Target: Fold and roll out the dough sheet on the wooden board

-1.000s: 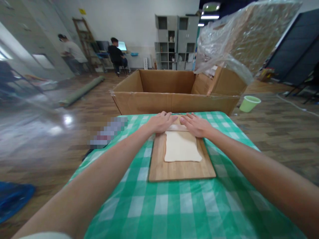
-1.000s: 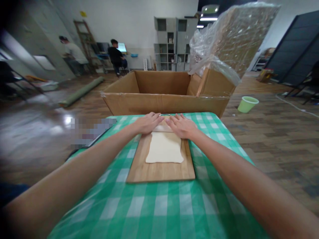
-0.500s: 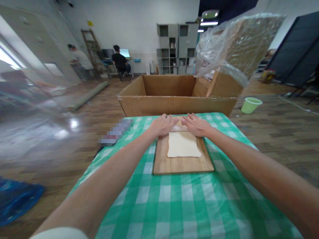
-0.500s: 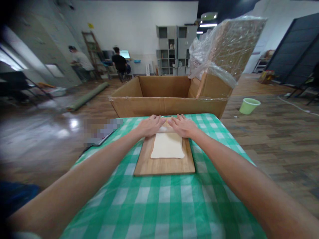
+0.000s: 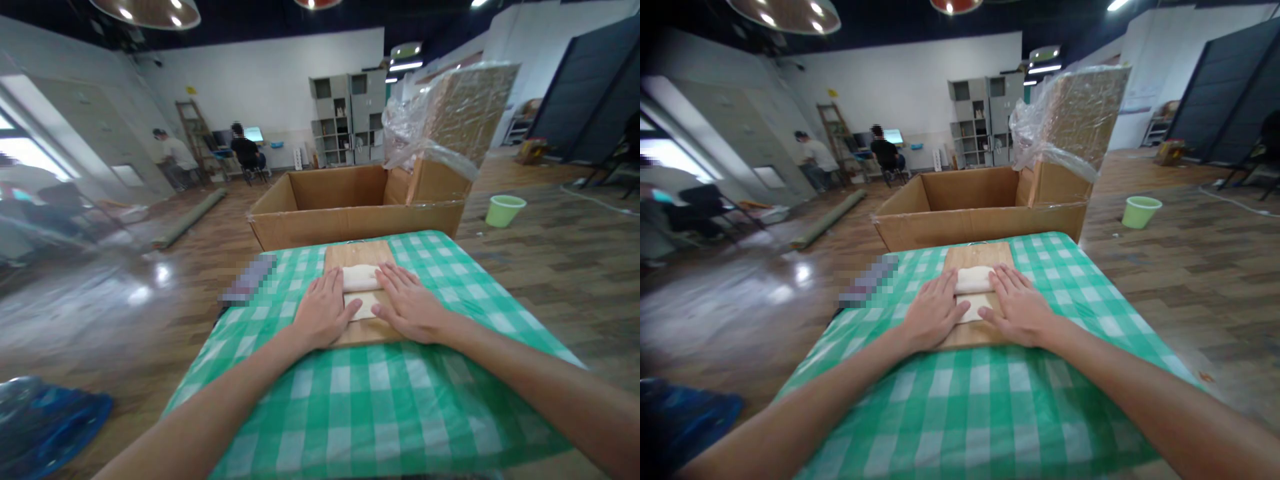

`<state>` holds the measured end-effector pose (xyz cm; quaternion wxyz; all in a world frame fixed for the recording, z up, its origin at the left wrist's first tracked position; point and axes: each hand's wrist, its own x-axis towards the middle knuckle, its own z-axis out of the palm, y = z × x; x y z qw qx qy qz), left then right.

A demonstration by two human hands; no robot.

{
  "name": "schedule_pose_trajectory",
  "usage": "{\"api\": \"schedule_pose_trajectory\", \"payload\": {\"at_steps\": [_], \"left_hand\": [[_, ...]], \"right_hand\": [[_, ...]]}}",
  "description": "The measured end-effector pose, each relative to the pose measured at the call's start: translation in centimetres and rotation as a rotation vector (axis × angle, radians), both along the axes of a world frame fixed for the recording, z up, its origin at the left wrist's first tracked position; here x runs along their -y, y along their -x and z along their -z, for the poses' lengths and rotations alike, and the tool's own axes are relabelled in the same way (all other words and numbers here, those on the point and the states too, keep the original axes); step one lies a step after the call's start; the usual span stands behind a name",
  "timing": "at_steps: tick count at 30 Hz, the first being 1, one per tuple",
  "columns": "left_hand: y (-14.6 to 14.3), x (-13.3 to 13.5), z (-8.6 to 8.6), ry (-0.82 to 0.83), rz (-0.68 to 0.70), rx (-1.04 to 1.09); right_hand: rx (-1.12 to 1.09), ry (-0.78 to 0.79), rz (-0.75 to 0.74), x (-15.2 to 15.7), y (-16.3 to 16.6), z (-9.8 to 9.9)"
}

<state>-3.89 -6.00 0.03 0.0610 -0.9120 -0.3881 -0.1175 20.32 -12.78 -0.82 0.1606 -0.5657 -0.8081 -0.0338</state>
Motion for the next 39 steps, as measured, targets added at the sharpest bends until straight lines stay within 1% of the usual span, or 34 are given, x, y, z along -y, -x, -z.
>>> {"api": "schedule_pose_trajectory", "payload": {"at_steps": [2,4,5,7,9,12,14,16,17,20,23,26,28,30,35,39], "left_hand": [[0.5,1.7,0.1,0.001,0.017,-0.002],[0.8,2.6,-0.2,0.032,0.031,-0.011],[0.8,2.8,-0.4,0.054,0.031,-0.015],[0.6,2.2,-0.8,0.101,0.017,-0.016],[0.2,0.5,-1.1,0.138,-0.007,-0.018],[-0.7,-3.0,-1.3,0.175,-0.039,-0.036],[-1.4,-5.5,-1.4,0.199,-0.014,-0.064],[-2.2,-7.7,-1.6,0.201,-0.011,-0.082],[-2.5,-8.6,-1.8,0.192,-0.032,-0.077],[-3.5,-10.5,-2.1,0.144,-0.097,-0.051],[-3.9,-11.3,-1.9,0.138,-0.114,-0.047],[-3.6,-10.9,-1.2,0.157,-0.113,-0.061],[-3.2,-9.9,-0.8,0.16,-0.106,-0.063],[-2.7,-8.3,-0.6,0.127,-0.096,-0.034],[-1.7,-3.9,-0.3,0.01,-0.043,0.019],[-1.0,-0.8,0.3,-0.04,-0.041,0.044]], "right_hand": [[-0.002,-0.006,-0.026,1.7,0.2,0.3],[-0.004,-0.001,-0.051,2.5,0.3,0.4],[-0.01,0.005,-0.058,2.5,0.2,0.4],[-0.032,0.025,-0.052,1.6,-0.1,0.1],[-0.059,0.055,-0.036,-0.3,-0.4,-0.3],[-0.071,0.118,-0.044,-4.4,-1.0,-1.1],[-0.063,0.169,-0.054,-7.0,-1.2,-1.5],[-0.062,0.196,-0.026,-9.2,-1.3,-2.0],[-0.063,0.189,0.004,-10.1,-1.3,-2.1],[-0.068,0.148,0.076,-11.6,-1.2,-2.4],[-0.066,0.133,0.099,-11.9,-1.0,-2.2],[-0.05,0.142,0.134,-11.0,-0.9,-2.1],[-0.024,0.164,0.142,-10.0,-0.8,-2.1],[0.005,0.168,0.13,-8.6,-0.6,-2.2],[0.036,0.029,0.089,-4.6,-0.1,-1.6],[0.058,-0.009,0.055,-1.5,0.0,-0.9]]}}
